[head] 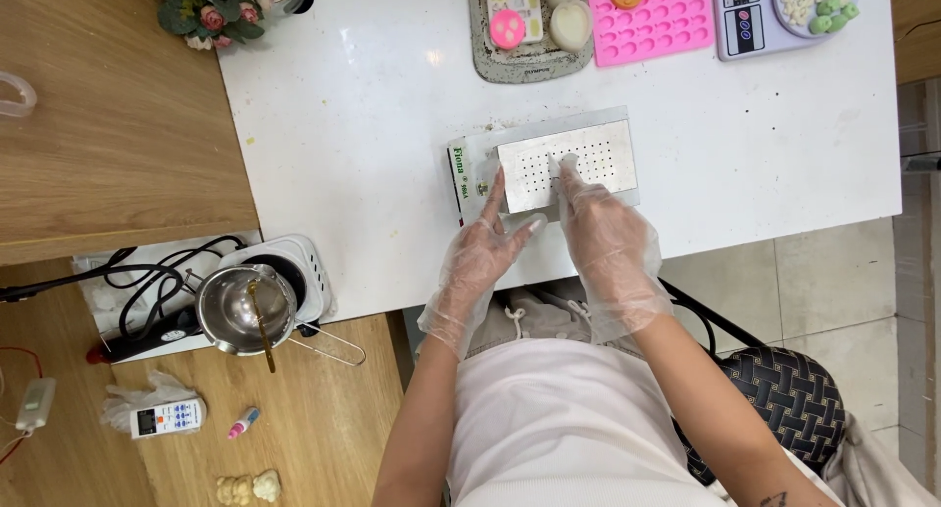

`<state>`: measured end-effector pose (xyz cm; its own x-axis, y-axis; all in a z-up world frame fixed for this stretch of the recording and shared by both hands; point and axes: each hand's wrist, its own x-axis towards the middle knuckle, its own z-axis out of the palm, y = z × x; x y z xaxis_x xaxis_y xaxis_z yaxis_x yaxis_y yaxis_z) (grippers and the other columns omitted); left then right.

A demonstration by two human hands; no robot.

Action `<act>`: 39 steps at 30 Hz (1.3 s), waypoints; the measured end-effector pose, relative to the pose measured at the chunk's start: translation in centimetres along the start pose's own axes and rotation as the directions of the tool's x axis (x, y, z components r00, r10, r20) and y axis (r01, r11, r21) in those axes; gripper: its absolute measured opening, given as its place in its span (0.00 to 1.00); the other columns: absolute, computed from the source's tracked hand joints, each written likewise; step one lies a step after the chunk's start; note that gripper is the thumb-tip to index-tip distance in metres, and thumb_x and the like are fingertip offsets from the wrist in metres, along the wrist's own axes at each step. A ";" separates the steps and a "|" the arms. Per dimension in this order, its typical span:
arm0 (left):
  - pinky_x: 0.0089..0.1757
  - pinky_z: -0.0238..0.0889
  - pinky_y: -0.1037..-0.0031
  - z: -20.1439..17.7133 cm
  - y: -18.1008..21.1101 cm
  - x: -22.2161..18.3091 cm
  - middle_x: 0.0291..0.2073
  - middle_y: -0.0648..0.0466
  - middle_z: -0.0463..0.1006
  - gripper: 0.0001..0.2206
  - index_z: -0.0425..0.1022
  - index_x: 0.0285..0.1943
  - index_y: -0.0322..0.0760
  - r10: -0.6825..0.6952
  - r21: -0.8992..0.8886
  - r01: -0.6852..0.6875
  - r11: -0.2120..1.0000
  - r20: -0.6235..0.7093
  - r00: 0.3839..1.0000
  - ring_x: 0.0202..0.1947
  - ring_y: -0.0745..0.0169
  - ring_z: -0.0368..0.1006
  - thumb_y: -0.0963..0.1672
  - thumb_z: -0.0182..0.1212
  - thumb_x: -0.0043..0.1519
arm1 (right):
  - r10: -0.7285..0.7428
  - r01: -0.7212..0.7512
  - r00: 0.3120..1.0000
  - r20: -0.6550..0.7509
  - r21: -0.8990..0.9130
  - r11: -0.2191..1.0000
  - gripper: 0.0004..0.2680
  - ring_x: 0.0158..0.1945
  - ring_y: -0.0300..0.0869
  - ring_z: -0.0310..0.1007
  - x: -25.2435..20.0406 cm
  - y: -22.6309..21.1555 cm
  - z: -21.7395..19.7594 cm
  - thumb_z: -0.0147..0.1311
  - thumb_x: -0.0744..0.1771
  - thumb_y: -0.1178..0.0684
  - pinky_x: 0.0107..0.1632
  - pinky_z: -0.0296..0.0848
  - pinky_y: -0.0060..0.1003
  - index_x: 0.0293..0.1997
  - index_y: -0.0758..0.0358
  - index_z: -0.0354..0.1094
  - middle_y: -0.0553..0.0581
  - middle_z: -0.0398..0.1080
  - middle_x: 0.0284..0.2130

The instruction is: Cleaning residue from a wax machine and melting pot using an applicator stick and tissue.

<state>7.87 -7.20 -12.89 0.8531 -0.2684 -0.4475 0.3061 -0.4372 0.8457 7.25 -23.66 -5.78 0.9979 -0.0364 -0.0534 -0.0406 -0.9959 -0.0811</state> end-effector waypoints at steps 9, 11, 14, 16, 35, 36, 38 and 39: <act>0.49 0.75 0.65 0.0 0.3 0.3 0.39 0.34 0.81 0.48 0.36 0.85 0.62 -0.157 0.106 0.153 0.982 0.028 0.987 0.42 0.48 0.81 0.53 0.66 0.59 | -0.089 0.097 0.994 -0.060 0.154 0.983 0.10 0.27 0.47 0.77 0.2 -0.9 0.0 0.50 0.72 0.46 0.27 0.74 0.42 0.59 0.49 0.73 0.57 0.78 0.30; 0.50 0.72 0.66 0.7 -1.3 0.7 0.45 0.49 0.82 0.46 0.37 0.82 0.59 0.098 -0.014 -0.099 0.995 -0.070 0.993 0.45 0.59 0.80 0.55 0.68 0.59 | 0.081 -0.115 0.964 0.252 0.124 0.986 0.13 0.20 0.46 0.77 0.6 -1.3 -4.9 0.46 0.72 0.46 0.19 0.74 0.43 0.64 0.47 0.68 0.59 0.77 0.31; 0.47 0.73 0.66 0.9 -0.9 0.6 0.32 0.52 0.81 0.47 0.39 0.82 0.60 0.044 -0.022 -0.046 0.999 -0.081 0.996 0.40 0.61 0.81 0.57 0.68 0.57 | 0.019 -0.021 0.999 0.050 0.047 0.999 0.13 0.21 0.48 0.76 0.0 0.6 -3.7 0.48 0.71 0.45 0.22 0.74 0.43 0.61 0.48 0.72 0.59 0.77 0.27; 0.45 0.73 0.66 0.6 -0.2 0.6 0.30 0.52 0.79 0.47 0.39 0.82 0.61 -0.011 0.003 0.011 1.000 -0.067 0.998 0.38 0.62 0.80 0.57 0.68 0.57 | 0.002 -0.005 0.998 0.068 0.051 0.999 0.13 0.21 0.47 0.77 0.2 0.3 -2.8 0.47 0.71 0.46 0.22 0.74 0.42 0.63 0.49 0.71 0.59 0.77 0.27; 0.30 0.67 0.69 0.7 0.1 -1.2 0.19 0.60 0.60 0.47 0.45 0.83 0.55 -0.027 -0.009 0.026 1.000 -0.095 0.995 0.22 0.69 0.62 0.58 0.68 0.55 | -0.103 0.107 0.962 0.254 -0.002 0.994 0.15 0.11 0.36 0.61 -0.3 2.3 -3.6 0.44 0.74 0.47 0.12 0.63 0.33 0.71 0.47 0.62 0.55 0.72 0.17; 0.30 0.67 0.69 0.5 0.5 -1.5 0.19 0.60 0.60 0.47 0.45 0.83 0.55 -0.030 -0.011 0.029 1.000 -0.099 0.995 0.22 0.69 0.62 0.58 0.68 0.55 | -0.108 0.112 0.961 0.256 -0.001 0.994 0.15 0.11 0.36 0.61 -0.6 2.4 -3.8 0.44 0.74 0.47 0.12 0.63 0.33 0.71 0.47 0.62 0.55 0.72 0.17; 0.30 0.66 0.67 0.2 1.1 -2.3 0.17 0.59 0.63 0.47 0.44 0.82 0.55 -0.086 0.109 0.091 0.990 -0.049 0.995 0.20 0.66 0.63 0.59 0.67 0.56 | -0.123 0.122 0.966 0.229 0.016 0.992 0.16 0.11 0.35 0.60 -1.6 2.6 -4.0 0.45 0.72 0.48 0.13 0.64 0.33 0.70 0.48 0.60 0.54 0.72 0.21; 0.30 0.66 0.67 0.4 0.7 -2.3 0.17 0.59 0.63 0.47 0.44 0.82 0.55 -0.086 0.111 0.090 0.990 -0.046 0.995 0.20 0.66 0.63 0.59 0.67 0.56 | -0.120 0.120 0.966 0.229 0.017 0.993 0.16 0.11 0.35 0.60 -1.8 2.0 -3.9 0.45 0.72 0.48 0.13 0.64 0.33 0.70 0.48 0.60 0.54 0.72 0.21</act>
<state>5.94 -7.22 -11.35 0.8424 -0.1901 -0.5043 0.3331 -0.5518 0.7645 5.54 -25.93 -2.01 0.9574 0.1036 -0.2697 0.0782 -0.9916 -0.1034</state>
